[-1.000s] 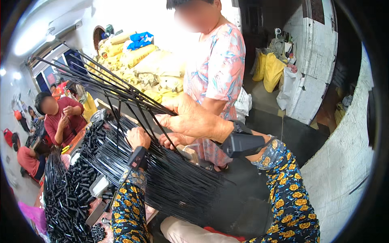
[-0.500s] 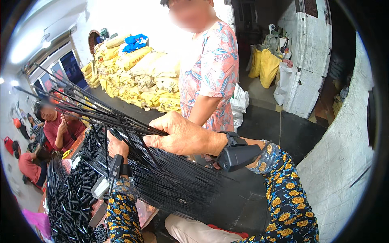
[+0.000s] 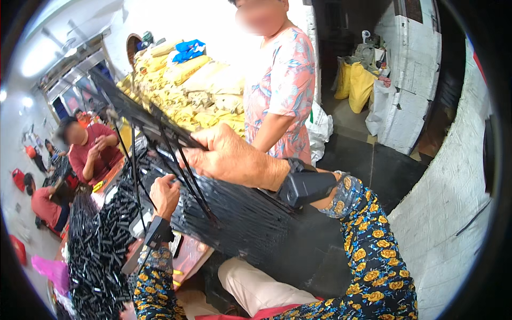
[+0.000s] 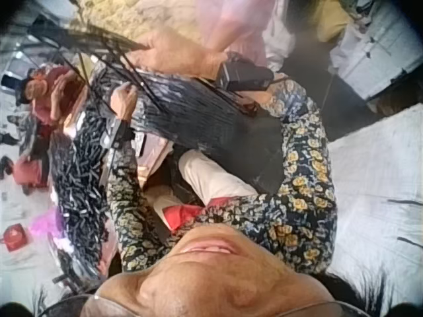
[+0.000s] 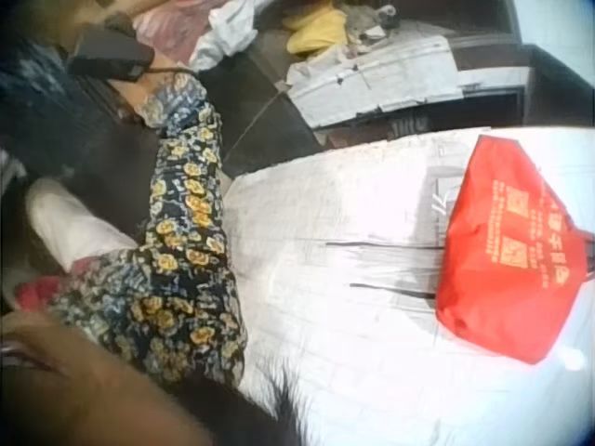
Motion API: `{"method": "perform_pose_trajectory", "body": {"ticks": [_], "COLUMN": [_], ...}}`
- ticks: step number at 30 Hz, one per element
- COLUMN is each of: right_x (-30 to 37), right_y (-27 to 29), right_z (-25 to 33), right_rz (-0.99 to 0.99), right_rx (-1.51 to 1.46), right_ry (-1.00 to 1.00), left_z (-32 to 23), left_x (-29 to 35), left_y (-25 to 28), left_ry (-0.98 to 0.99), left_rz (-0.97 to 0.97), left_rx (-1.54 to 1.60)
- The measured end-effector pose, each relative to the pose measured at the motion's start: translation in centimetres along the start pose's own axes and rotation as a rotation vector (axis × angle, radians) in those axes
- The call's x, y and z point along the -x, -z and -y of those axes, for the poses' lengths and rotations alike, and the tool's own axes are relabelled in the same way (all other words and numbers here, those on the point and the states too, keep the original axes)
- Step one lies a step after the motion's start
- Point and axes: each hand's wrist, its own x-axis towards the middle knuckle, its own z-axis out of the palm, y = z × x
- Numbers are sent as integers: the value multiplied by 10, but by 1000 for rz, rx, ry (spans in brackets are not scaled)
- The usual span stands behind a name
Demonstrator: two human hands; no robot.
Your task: Manually bundle and secure black plastic umbrella ribs using a metal fastening tool.
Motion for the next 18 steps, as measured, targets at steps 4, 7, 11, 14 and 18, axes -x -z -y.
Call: {"method": "perform_pose_trajectory", "body": {"ticks": [4, 7, 11, 14, 18], "right_x": [-32, -35, -59, -71, -72], "right_y": [-18, -51, -126, -207, -278], "right_z": [-53, -36, -3, -20, -22], "right_rz": [-127, 44, 358, 311, 90], "right_rx": [1190, 320, -580, -648, -546], "right_ry": [1047, 454, 66, -8, 59], "left_z": [-10, 39, 60, 80, 94], "left_x": [66, 113, 212, 290, 375], "left_y": [76, 49, 121, 154, 169], "left_ry": [-47, -48, 273, 370, 716], "left_rz": [250, -58, -58, -33, -125], "left_rx": [63, 240, 526, 523, 761]}}
